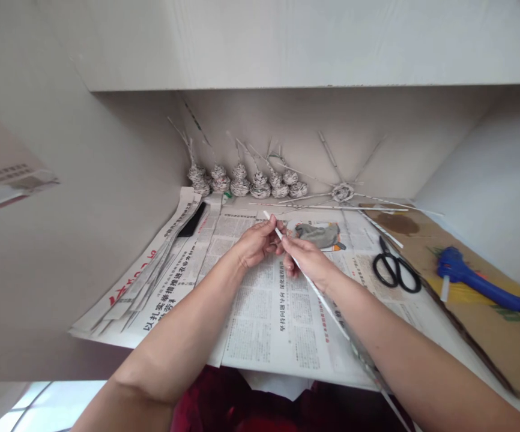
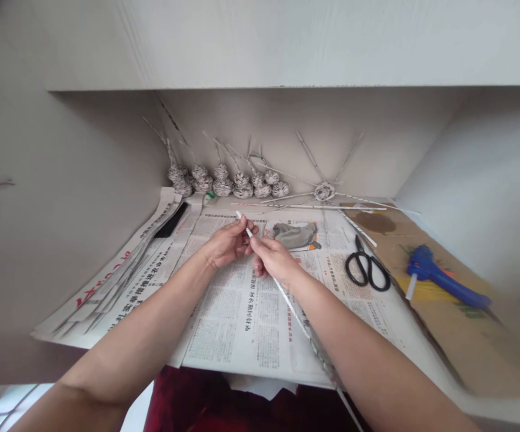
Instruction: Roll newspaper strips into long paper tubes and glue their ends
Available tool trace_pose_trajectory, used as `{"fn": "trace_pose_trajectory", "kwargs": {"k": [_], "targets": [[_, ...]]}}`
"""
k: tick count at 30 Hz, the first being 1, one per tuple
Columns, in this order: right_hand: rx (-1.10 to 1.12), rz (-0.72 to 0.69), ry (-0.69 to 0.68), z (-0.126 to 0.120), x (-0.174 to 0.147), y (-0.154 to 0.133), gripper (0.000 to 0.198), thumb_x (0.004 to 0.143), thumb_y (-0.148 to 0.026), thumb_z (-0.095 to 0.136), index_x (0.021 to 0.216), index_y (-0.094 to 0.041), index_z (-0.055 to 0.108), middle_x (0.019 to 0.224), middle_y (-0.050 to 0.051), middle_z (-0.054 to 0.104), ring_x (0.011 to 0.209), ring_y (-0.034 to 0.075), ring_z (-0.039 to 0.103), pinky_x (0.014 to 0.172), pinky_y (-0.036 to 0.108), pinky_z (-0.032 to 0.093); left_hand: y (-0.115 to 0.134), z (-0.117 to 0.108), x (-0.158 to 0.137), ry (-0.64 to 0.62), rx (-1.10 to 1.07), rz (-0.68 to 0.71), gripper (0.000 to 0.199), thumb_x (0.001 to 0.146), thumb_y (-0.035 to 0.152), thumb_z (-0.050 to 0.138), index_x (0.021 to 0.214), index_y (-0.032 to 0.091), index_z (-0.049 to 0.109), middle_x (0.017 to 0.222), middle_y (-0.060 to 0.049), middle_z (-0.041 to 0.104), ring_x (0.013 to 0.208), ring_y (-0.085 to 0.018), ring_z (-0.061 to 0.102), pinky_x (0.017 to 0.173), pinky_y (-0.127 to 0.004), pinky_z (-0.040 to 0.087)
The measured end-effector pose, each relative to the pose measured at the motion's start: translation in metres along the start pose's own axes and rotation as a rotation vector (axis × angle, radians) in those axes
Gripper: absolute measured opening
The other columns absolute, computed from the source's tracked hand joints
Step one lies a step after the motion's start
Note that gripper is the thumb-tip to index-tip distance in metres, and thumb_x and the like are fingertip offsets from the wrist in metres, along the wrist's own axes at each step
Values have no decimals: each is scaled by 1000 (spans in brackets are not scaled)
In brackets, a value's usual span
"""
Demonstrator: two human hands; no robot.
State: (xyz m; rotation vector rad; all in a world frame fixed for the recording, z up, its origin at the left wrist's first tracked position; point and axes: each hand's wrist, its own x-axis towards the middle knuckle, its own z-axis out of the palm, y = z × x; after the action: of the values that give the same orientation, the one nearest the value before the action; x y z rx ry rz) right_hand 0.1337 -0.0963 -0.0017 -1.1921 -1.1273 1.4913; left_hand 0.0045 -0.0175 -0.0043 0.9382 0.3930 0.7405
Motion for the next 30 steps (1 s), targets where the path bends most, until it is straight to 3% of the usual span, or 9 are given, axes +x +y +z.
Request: {"fn": "trace_pose_trajectory", "kwargs": {"k": [2, 8, 11, 14, 16, 18, 22, 24, 30], "targets": [[-2, -15, 50, -1, 1, 2, 34, 82, -52, 53, 75, -19, 51, 47, -6, 46, 40, 9, 43, 40, 21, 28, -2, -1, 1, 14, 18, 11, 32, 78, 45, 62, 78, 13, 56, 69, -3, 56, 48, -10, 53, 39, -18, 32], [429, 81, -290, 3, -4, -2, 28, 86, -43, 49, 69, -22, 39, 44, -9, 25, 38, 9, 32, 42, 22, 28, 0, 5, -3, 5, -96, 26, 31, 75, 43, 66, 78, 13, 57, 79, -3, 57, 58, -9, 56, 45, -18, 37], [133, 40, -146, 2, -4, -1, 32, 86, -53, 44, 76, -23, 45, 45, -7, 36, 39, 12, 40, 42, 24, 29, -2, 4, -1, 23, -23, 21, 32, 77, 45, 64, 77, 14, 57, 74, -2, 57, 50, -8, 51, 44, -20, 37], [-346, -161, 121, -2, 0, 4, 32, 84, -53, 50, 76, -22, 51, 52, -4, 48, 45, 12, 46, 47, 25, 32, -8, -1, 3, 45, 58, 43, 33, 78, 46, 62, 79, 13, 58, 70, -2, 56, 49, -10, 51, 44, -21, 38], [-493, -257, 199, -3, 2, 6, 31, 84, -49, 50, 71, -21, 50, 53, -4, 49, 46, 11, 44, 50, 24, 33, -10, -3, 4, 26, 64, 49, 33, 78, 46, 62, 80, 13, 59, 69, -3, 56, 53, -11, 55, 47, -22, 39], [-378, -210, 143, -4, 2, 5, 34, 87, -50, 44, 69, -21, 46, 49, -5, 45, 42, 11, 41, 47, 24, 32, -10, -3, 3, -1, 36, 31, 34, 77, 47, 63, 80, 14, 59, 73, -3, 58, 55, -12, 55, 49, -23, 40], [144, -6, -184, -2, -1, -2, 33, 86, -50, 43, 70, -23, 37, 43, -9, 30, 36, 10, 35, 41, 23, 29, -6, 1, 0, -1, -70, 27, 32, 74, 44, 68, 79, 14, 59, 86, -4, 61, 64, -11, 58, 57, -23, 44], [197, 48, -236, -3, -1, -4, 33, 85, -52, 45, 71, -22, 39, 44, -9, 31, 36, 10, 38, 40, 23, 30, -6, 1, 0, -5, -79, 23, 31, 74, 43, 67, 79, 14, 59, 86, -4, 61, 63, -11, 57, 57, -23, 43], [-407, -163, 160, -4, 3, 5, 34, 81, -53, 53, 73, -21, 50, 48, -5, 48, 39, 10, 45, 42, 22, 32, -12, -6, 7, 52, 68, 54, 35, 77, 47, 62, 81, 12, 62, 66, -3, 57, 52, -11, 52, 49, -24, 37]]}}
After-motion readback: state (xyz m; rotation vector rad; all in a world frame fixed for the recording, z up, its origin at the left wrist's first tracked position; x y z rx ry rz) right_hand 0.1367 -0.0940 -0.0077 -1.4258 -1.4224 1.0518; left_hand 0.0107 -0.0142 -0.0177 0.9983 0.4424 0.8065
